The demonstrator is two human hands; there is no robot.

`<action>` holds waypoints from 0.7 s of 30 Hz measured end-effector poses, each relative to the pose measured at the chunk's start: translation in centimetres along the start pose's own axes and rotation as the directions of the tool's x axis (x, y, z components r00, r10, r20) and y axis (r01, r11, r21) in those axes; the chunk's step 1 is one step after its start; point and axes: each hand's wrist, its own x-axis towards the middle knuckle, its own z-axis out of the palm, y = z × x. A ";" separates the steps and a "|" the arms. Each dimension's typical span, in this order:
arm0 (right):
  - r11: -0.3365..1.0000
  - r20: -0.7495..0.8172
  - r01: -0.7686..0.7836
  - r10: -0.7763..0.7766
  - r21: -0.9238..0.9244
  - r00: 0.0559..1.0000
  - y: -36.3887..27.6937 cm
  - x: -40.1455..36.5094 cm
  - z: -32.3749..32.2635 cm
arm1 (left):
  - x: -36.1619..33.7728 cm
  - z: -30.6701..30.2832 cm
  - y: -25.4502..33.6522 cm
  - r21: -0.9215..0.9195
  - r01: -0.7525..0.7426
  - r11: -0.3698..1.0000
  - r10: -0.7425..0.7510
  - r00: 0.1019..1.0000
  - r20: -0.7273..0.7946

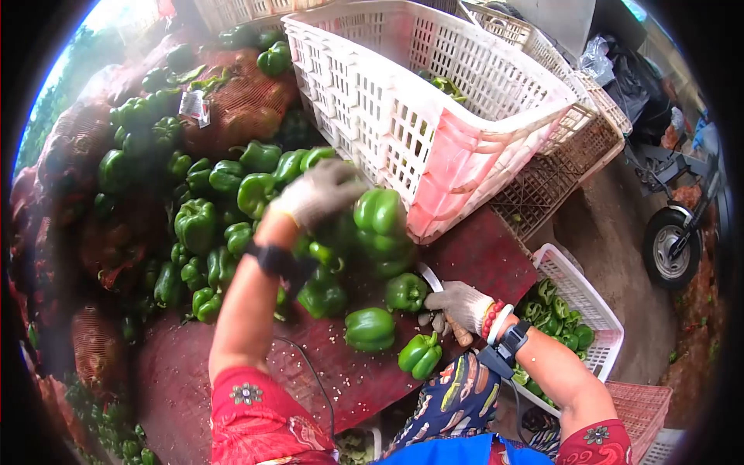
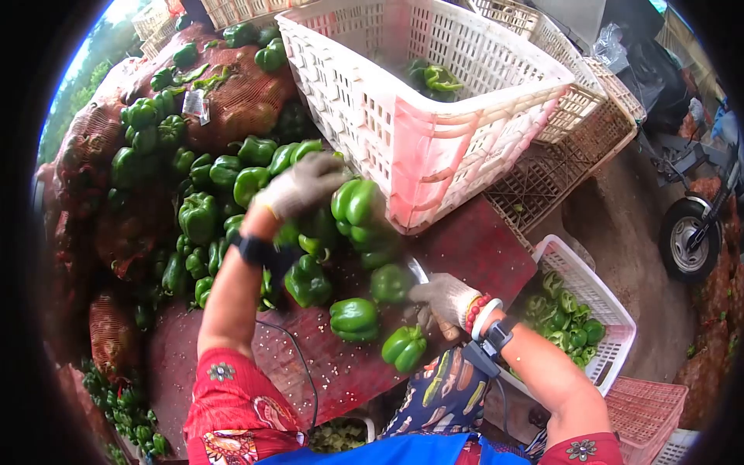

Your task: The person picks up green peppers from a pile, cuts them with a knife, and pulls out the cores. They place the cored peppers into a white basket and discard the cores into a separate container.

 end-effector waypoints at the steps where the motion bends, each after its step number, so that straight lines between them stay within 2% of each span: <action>1: 1.000 0.020 0.017 -0.017 -0.020 1.000 0.6 0.4 -0.4 | -1.2 1.1 3.6 0.075 0.136 0.988 -0.124 0.982 -0.139; 2: 0.999 0.041 0.030 -0.029 -0.040 0.999 1.1 0.8 -0.6 | -1.7 0.4 7.9 -0.299 0.546 0.783 -0.598 0.792 -0.120; 4: 1.000 0.019 0.014 -0.014 -0.014 1.000 1.4 1.3 -0.5 | -4.3 -0.2 11.5 -0.140 0.611 0.779 -0.626 0.747 -0.224; 6: 1.000 -0.013 -0.011 0.012 0.012 1.000 0.7 0.8 -0.2 | -5.2 -4.7 12.7 -0.276 0.747 0.605 -0.759 0.646 0.081; 7: 1.000 0.008 0.002 -0.003 0.013 1.000 0.6 0.7 -0.2 | -6.0 -5.1 11.0 -0.266 0.675 0.688 -0.721 0.677 -0.144; 8: 1.000 0.010 -0.020 0.020 0.002 1.000 0.5 0.4 0.0 | -5.6 -6.0 8.9 -0.232 0.699 0.676 -0.736 0.625 -0.261; 9: 0.999 0.008 -0.040 0.040 -0.012 0.999 0.3 0.0 0.2 | -4.9 -6.8 6.3 -0.123 0.713 0.690 -0.682 0.584 -0.440; 10: 0.998 0.005 -0.054 0.054 -0.027 0.999 0.0 -0.1 0.2 | -4.4 -6.5 2.1 -0.037 0.735 0.677 -0.647 0.571 -0.505; 11: 0.999 0.016 -0.023 0.023 -0.023 1.000 0.3 0.4 0.0 | -3.6 -6.5 -1.5 0.044 0.789 0.613 -0.700 0.568 -0.434; 12: 1.000 0.025 0.007 -0.007 -0.018 1.000 0.8 0.9 -0.3 | -3.2 -5.3 -5.4 0.059 0.786 0.616 -0.731 0.598 -0.329; 14: 1.000 0.014 0.007 -0.007 -0.028 1.000 1.0 1.1 -0.5 | -1.4 -4.6 -5.3 0.201 0.821 0.535 -0.814 0.564 -0.136; 17: 1.000 0.015 -0.005 0.006 -0.016 1.000 0.5 0.8 -0.3 | 1.8 -6.0 -3.6 0.314 0.805 0.503 -0.858 0.508 0.072; 18: 1.000 0.020 0.000 -0.001 0.025 1.000 0.0 0.4 -0.1 | 1.5 -5.9 -3.8 0.313 0.787 0.531 -0.843 0.528 0.103; 20: 0.997 0.047 0.062 -0.060 -0.046 0.997 0.7 1.2 -0.4 | 0.9 -4.9 -4.4 0.294 0.730 0.617 -0.786 0.590 0.185; 21: 0.998 0.078 0.060 -0.059 -0.014 0.995 1.4 1.9 -0.8 | 0.1 -4.0 -4.9 0.330 0.698 0.635 -0.767 0.620 0.167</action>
